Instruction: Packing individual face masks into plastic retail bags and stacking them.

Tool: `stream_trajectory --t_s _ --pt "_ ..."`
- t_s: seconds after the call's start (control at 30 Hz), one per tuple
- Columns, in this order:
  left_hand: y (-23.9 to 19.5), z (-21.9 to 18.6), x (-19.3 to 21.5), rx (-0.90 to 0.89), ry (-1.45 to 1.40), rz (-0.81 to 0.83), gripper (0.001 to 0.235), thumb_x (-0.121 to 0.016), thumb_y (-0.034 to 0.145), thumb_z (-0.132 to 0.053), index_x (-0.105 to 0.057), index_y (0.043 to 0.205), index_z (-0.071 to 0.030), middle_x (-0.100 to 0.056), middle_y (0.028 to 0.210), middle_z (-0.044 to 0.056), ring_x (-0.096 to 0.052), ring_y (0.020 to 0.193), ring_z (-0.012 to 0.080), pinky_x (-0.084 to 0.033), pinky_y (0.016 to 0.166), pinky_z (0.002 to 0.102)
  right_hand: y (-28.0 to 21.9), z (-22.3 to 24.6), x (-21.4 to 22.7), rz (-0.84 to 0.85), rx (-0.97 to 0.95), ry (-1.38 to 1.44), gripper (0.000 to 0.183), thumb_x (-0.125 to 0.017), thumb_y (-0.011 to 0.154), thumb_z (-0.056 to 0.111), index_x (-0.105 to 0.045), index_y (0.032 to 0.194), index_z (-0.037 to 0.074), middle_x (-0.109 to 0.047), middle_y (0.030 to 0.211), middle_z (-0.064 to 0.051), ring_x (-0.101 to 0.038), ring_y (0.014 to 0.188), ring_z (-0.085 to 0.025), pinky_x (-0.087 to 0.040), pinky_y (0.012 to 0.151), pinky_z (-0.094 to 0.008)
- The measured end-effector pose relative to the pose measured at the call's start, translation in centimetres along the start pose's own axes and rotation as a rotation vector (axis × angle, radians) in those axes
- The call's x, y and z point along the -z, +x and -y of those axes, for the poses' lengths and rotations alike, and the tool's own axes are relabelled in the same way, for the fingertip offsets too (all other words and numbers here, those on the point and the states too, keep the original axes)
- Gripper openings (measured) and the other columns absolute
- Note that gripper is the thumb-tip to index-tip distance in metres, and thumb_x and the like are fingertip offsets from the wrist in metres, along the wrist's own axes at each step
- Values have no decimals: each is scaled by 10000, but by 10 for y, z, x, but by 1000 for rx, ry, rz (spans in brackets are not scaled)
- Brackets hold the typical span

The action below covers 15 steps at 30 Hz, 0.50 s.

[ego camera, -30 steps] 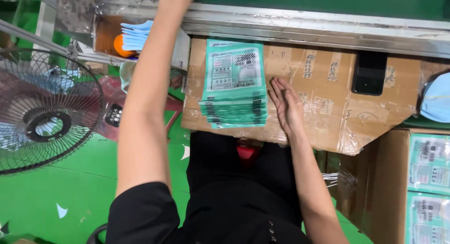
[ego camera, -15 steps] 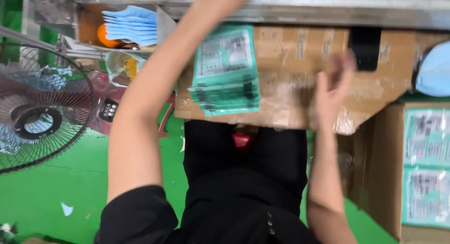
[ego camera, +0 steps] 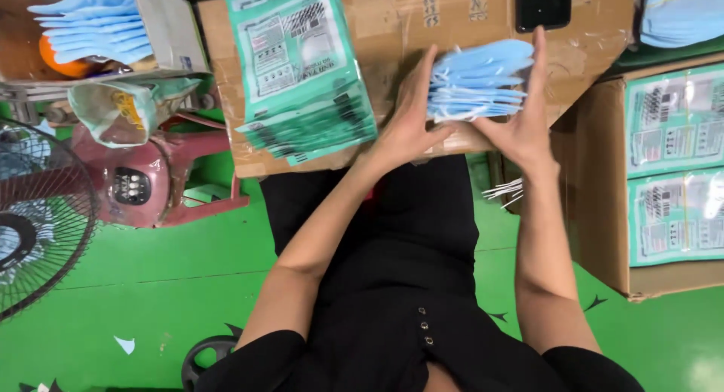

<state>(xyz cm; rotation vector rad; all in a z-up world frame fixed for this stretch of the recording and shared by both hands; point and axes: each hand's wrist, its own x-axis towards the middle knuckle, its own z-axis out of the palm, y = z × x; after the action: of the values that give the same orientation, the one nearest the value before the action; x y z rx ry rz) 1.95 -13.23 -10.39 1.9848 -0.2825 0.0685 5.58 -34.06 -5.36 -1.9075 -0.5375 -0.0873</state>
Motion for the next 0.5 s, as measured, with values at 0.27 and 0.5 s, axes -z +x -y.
stream_trajectory --t_s 0.27,0.5 --pt "17 15 -12 58 -262 16 1250 -944 763 -207 -72 1652 -108 -233 1697 208 -293 1586 382 -294 1327 494 -12 -39 -23 27 -7 74 1207 -945 878 110 -56 1693 128 -674 1298 -169 -672 1248 -293 -446 1235 -421" --pt "16 32 -26 157 9 24 1165 -927 740 -184 -178 1631 -179 -430 1587 195 -420 1496 373 -374 1240 487 -15 -38 -26 -27 -78 271 1202 -910 852 352 -66 1644 27 -634 1318 -145 -651 1265 -233 -496 1208 -425"
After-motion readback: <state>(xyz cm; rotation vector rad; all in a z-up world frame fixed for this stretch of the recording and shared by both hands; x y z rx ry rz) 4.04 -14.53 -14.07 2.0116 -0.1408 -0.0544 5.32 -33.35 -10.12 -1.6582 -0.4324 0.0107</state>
